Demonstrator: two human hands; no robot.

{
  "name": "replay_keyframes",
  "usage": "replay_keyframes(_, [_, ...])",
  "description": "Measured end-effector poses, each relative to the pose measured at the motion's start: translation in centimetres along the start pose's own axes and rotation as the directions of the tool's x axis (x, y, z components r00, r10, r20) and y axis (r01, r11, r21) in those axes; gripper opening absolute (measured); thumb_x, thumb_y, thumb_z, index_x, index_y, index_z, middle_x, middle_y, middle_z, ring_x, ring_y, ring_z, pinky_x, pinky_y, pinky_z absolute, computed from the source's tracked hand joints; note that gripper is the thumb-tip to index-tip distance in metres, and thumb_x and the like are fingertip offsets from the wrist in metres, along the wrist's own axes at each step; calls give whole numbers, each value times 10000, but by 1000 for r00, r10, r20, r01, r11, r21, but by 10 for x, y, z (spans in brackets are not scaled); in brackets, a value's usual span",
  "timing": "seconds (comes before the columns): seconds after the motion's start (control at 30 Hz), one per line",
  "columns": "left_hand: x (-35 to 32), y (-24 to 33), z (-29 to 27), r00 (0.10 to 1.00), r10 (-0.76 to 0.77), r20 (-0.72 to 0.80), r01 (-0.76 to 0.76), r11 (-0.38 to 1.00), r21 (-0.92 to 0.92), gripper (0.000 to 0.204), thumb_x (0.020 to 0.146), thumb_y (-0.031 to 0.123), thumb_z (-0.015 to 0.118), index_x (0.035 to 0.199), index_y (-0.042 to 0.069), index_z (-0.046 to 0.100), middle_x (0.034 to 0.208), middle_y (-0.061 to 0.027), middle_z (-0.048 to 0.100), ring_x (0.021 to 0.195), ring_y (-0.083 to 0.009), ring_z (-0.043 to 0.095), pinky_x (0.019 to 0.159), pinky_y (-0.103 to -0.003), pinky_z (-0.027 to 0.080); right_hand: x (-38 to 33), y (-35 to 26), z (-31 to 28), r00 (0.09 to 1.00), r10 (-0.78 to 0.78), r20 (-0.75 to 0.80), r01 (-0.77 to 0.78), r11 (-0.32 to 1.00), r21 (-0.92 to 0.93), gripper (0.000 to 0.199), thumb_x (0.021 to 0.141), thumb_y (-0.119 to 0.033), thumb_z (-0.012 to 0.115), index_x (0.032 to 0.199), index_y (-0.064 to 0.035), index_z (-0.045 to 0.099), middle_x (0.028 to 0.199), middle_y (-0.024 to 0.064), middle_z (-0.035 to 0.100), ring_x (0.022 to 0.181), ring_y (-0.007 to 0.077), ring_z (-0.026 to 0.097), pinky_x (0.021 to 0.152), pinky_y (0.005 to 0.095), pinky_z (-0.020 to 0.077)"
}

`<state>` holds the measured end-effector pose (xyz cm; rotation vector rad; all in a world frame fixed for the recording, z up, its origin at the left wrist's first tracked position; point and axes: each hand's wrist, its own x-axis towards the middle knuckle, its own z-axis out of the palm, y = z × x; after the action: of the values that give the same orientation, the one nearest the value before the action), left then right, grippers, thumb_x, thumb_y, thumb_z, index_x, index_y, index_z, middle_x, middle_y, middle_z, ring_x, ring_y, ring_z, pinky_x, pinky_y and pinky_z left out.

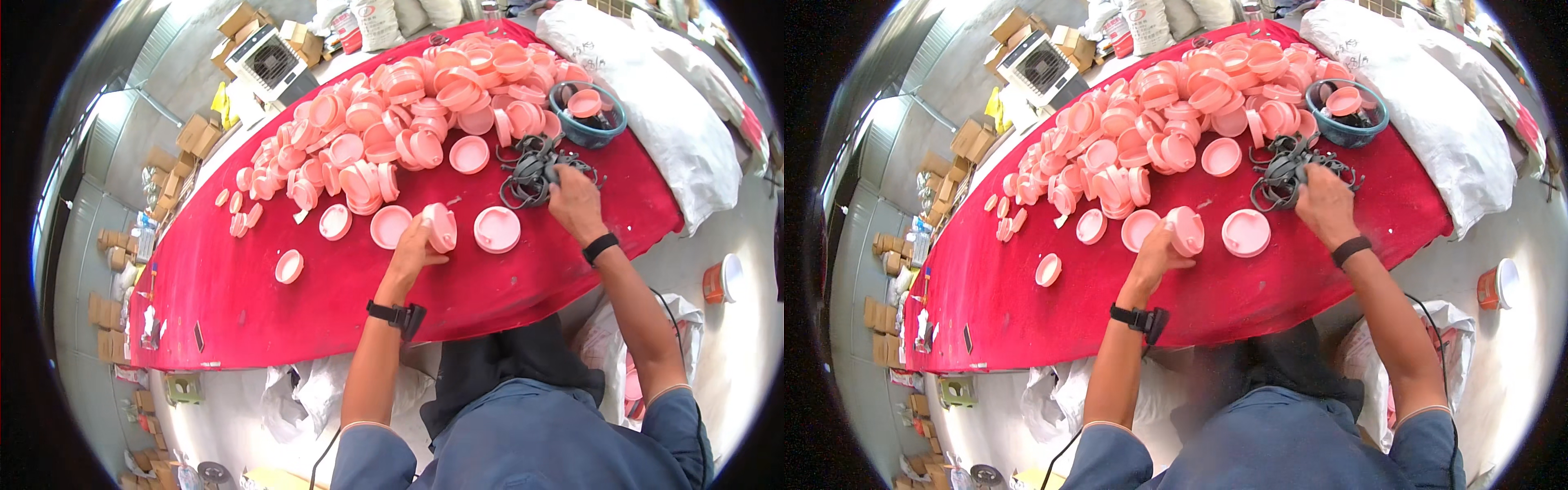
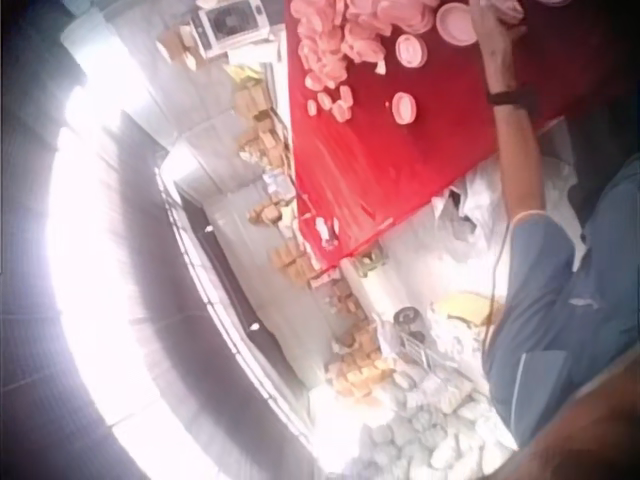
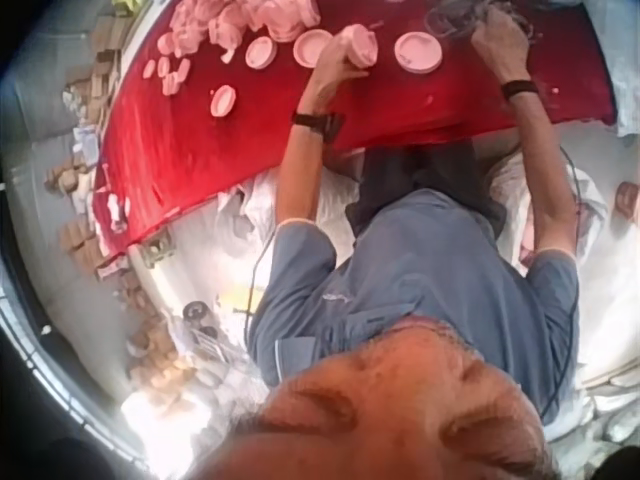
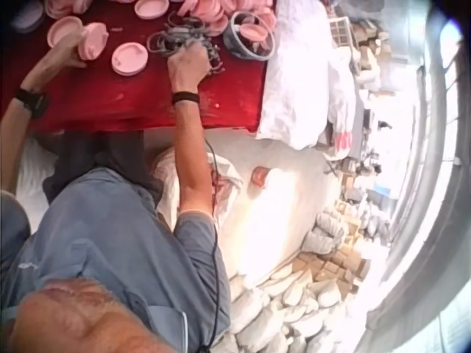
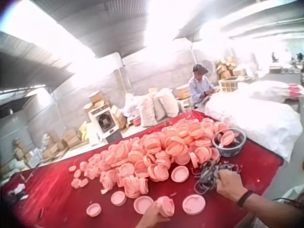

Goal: Manually inserting black rubber gaskets into pink plastic covers to assemble lids.

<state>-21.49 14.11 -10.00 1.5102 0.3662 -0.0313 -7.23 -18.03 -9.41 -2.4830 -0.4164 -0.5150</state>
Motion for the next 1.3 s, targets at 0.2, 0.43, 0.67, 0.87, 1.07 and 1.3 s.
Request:
replay_keyframes(0.2, [-63,-14,-33,973,-163,-161,145,982,-118,541,1125,291,438,1595,35,512,1265,-230,760,884,-327,822,618,-370,664,-8,-38,-19,991,78,-106,-69,994,88,330,1089,-188,585,1346,-18,705,1220,254,761,1119,439,738,963,522,574])
replay_keyframes(0.43, [-87,-26,-52,871,371,-323,47,591,805,587,1044,424,649,1459,9,659,1153,-255,762,1015,-390,774,750,-482,632,-84,-100,23,926,-176,334,-44,829,558,229,1070,-122,595,1215,-10,733,919,276,717,847,463,716,771,514,563])
replay_keyframes(0.67, [-81,-3,-11,958,285,-24,-79,342,936,748,866,353,879,1518,101,615,1436,-314,641,1238,-492,668,1084,-554,538,-105,-120,22,946,-93,312,-100,828,552,208,1077,-160,628,1134,4,740,850,255,715,777,437,714,715,504,543])
replay_keyframes(0.87, [-70,-21,-32,833,475,284,-516,484,707,881,820,239,882,1621,100,544,1515,-340,589,1431,-490,563,1218,-523,455,-96,-99,39,969,-181,170,78,871,485,193,1040,-166,684,1097,-1,765,912,234,695,860,411,688,767,514,522])
replay_keyframes(1.07, [-81,-4,29,927,328,-184,16,454,891,973,778,453,934,1552,-18,581,1326,-286,663,1191,-436,651,1027,-507,548,-85,-131,55,980,-108,166,21,891,453,179,1006,-178,726,1052,-29,814,942,190,648,870,394,653,780,506,513])
replay_keyframes(1.3, [-68,-34,-16,855,517,38,-453,711,538,860,784,176,929,1542,-34,582,1456,-242,665,1435,-339,615,1150,-437,552,-64,-133,71,936,-308,171,192,854,484,174,964,-178,747,991,-32,838,918,193,717,890,390,705,821,505,553])
